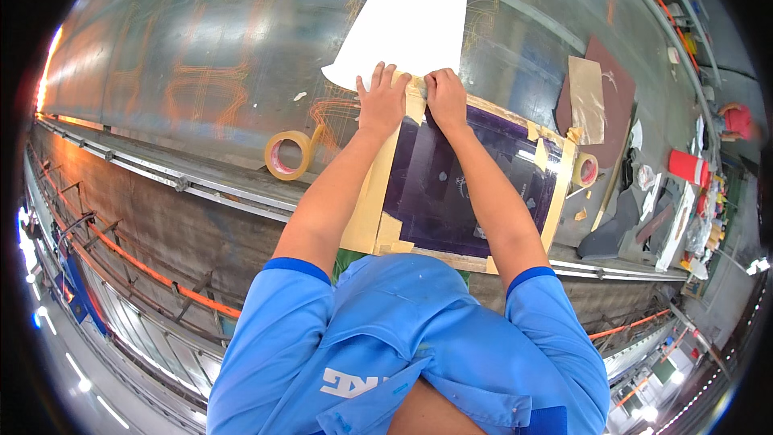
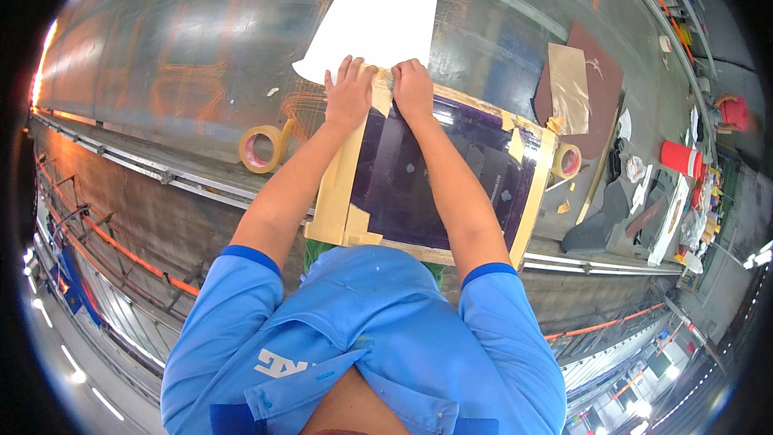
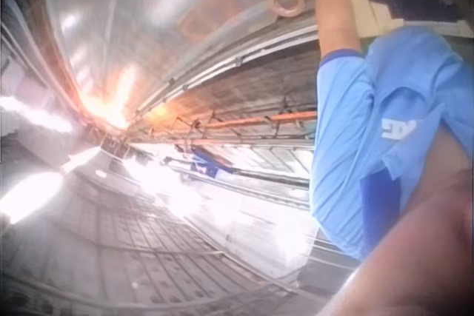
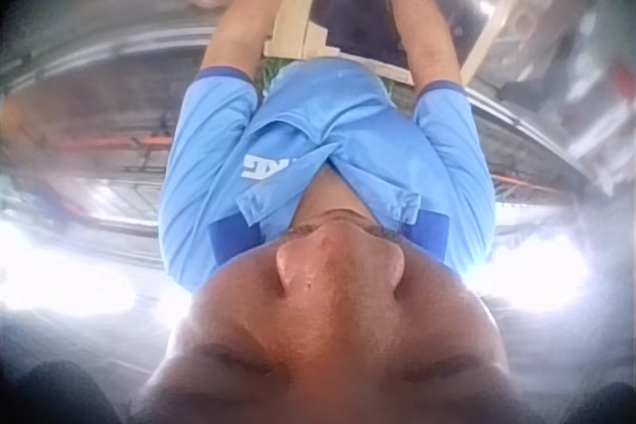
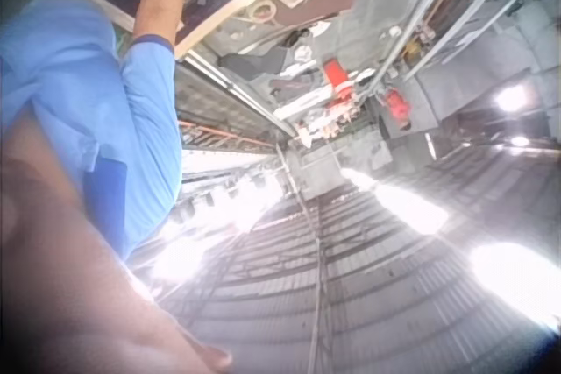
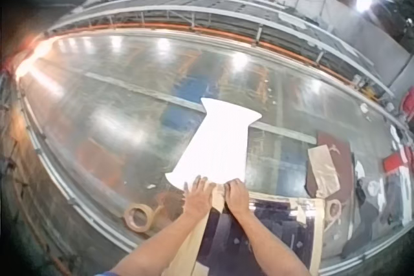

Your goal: The person assembles a rectangular frame around a dark panel on a metal table. They apply masking tape to secure the frame, then use a screwdriver to tighten screws along the frame edges.

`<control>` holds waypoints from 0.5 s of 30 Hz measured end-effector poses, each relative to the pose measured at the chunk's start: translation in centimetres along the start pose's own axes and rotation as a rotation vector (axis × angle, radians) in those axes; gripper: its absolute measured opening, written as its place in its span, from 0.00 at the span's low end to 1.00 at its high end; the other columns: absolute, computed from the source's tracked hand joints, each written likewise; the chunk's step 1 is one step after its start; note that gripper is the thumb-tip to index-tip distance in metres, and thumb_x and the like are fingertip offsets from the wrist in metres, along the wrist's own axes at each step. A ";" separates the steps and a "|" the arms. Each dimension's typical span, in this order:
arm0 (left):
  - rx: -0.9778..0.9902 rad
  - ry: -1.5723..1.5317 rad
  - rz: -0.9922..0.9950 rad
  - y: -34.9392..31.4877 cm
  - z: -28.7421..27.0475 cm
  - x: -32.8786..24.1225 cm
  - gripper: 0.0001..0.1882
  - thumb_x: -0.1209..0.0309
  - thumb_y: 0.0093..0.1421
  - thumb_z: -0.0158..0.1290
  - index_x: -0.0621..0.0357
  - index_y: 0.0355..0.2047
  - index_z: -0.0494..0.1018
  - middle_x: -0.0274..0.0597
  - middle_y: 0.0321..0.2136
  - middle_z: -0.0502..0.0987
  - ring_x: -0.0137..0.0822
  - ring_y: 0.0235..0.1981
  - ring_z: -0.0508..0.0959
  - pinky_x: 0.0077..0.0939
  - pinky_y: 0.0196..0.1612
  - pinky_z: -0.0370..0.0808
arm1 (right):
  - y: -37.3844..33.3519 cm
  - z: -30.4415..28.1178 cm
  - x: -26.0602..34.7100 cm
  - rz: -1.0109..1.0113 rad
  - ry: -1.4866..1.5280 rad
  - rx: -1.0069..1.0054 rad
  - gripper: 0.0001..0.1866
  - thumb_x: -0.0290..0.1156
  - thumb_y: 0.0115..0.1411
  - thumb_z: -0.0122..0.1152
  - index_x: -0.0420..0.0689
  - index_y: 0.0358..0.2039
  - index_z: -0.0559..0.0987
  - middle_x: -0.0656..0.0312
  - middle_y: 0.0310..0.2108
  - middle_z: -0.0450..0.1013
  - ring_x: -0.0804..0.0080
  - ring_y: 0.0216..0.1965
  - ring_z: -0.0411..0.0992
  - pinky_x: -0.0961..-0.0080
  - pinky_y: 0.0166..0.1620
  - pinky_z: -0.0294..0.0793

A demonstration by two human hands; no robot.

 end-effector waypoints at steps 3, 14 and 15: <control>0.050 -0.027 0.000 0.1 -0.1 0.1 0.18 0.65 0.66 0.47 0.40 0.56 0.69 0.42 0.62 0.63 0.45 0.70 0.56 0.73 0.65 0.53 | -0.6 0.5 0.1 0.070 0.054 -0.057 0.04 0.27 0.60 0.60 0.39 0.32 0.77 0.52 0.33 0.73 0.50 0.38 0.72 0.58 0.42 0.71; 0.047 -0.021 -0.026 -0.1 0.1 0.1 0.16 0.65 0.67 0.47 0.40 0.55 0.70 0.40 0.63 0.64 0.43 0.70 0.56 0.74 0.65 0.53 | -1.3 0.4 0.2 0.129 0.115 -0.104 0.06 0.27 0.64 0.56 0.36 0.34 0.76 0.49 0.34 0.71 0.49 0.40 0.71 0.58 0.45 0.69; 0.051 -0.016 -0.027 -0.2 0.1 0.2 0.16 0.65 0.67 0.47 0.40 0.55 0.70 0.40 0.63 0.64 0.43 0.70 0.56 0.74 0.65 0.53 | -1.3 0.6 0.3 0.119 0.085 -0.121 0.07 0.28 0.64 0.56 0.36 0.34 0.75 0.49 0.34 0.71 0.49 0.40 0.70 0.57 0.46 0.69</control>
Point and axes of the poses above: each hand's wrist, its own y-axis towards the middle knuckle, its own z-axis out of the palm, x = y × z, the point moved 1 cm from there along y, towards the middle knuckle
